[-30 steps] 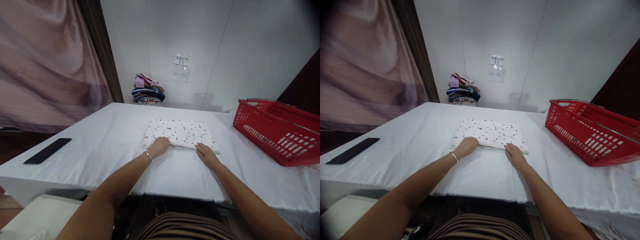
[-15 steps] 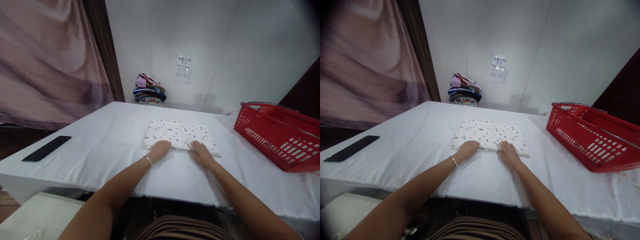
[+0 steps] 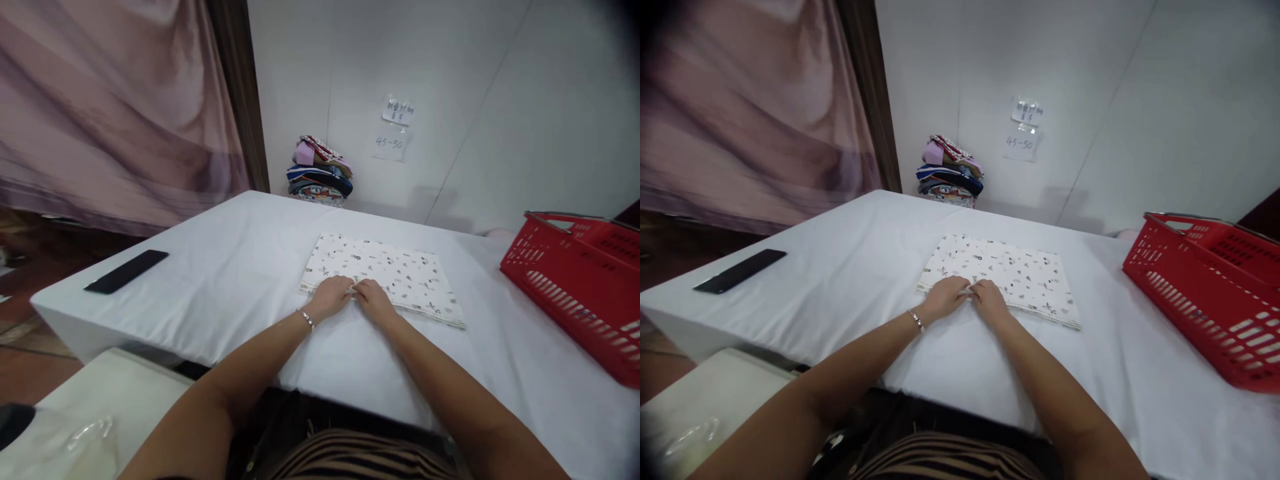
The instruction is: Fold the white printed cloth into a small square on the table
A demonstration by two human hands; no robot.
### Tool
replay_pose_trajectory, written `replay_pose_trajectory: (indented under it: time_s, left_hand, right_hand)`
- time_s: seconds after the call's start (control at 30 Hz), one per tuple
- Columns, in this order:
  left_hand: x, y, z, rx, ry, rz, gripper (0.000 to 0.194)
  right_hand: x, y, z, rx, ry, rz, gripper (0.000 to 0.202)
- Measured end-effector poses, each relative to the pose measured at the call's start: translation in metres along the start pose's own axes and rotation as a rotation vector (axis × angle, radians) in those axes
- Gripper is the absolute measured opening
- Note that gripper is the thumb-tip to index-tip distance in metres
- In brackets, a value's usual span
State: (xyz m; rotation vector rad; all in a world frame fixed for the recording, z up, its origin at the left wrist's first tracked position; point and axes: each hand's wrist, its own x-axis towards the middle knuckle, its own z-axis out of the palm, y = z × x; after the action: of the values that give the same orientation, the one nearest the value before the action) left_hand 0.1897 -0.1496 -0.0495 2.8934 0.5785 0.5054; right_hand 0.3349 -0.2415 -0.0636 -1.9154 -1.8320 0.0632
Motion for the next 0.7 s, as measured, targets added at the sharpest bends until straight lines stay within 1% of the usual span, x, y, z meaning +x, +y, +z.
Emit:
replay_pose_trajectory:
  time_s: [0.1, 0.17, 0.23, 0.33, 0.4, 0.47, 0.6, 0.7]
  left_hand:
    - [-0.006, -0.011, -0.006, 0.041, 0.010, 0.019, 0.014]
    - [-0.013, -0.019, -0.012, 0.073, 0.022, -0.016, 0.016]
    - [-0.021, -0.025, -0.019, 0.090, 0.048, -0.097, 0.017]
    - [-0.034, -0.031, -0.027, 0.087, 0.070, -0.301, 0.010]
    - [-0.042, -0.035, -0.032, 0.069, 0.059, -0.443, 0.009]
    - [-0.049, -0.037, -0.035, 0.043, 0.037, -0.543, 0.012]
    - [-0.055, -0.040, -0.038, 0.019, 0.053, -0.648, 0.019]
    - [-0.056, -0.042, -0.038, -0.015, 0.078, -0.720, 0.025]
  right_hand:
    - [-0.002, 0.002, 0.002, 0.028, 0.027, -0.004, 0.021]
    - [-0.002, 0.003, 0.002, 0.043, 0.030, 0.009, 0.021]
    - [-0.002, 0.005, 0.003, 0.067, 0.023, 0.029, 0.021]
    - [-0.001, 0.006, 0.004, 0.105, 0.028, 0.055, 0.021]
    - [-0.001, 0.005, 0.003, 0.099, 0.036, 0.053, 0.020]
    - [-0.001, 0.002, 0.001, 0.044, 0.024, 0.025, 0.020]
    - [-0.003, -0.006, -0.004, -0.124, -0.023, -0.055, 0.018]
    - [-0.002, -0.011, -0.007, -0.253, -0.044, -0.081, 0.016]
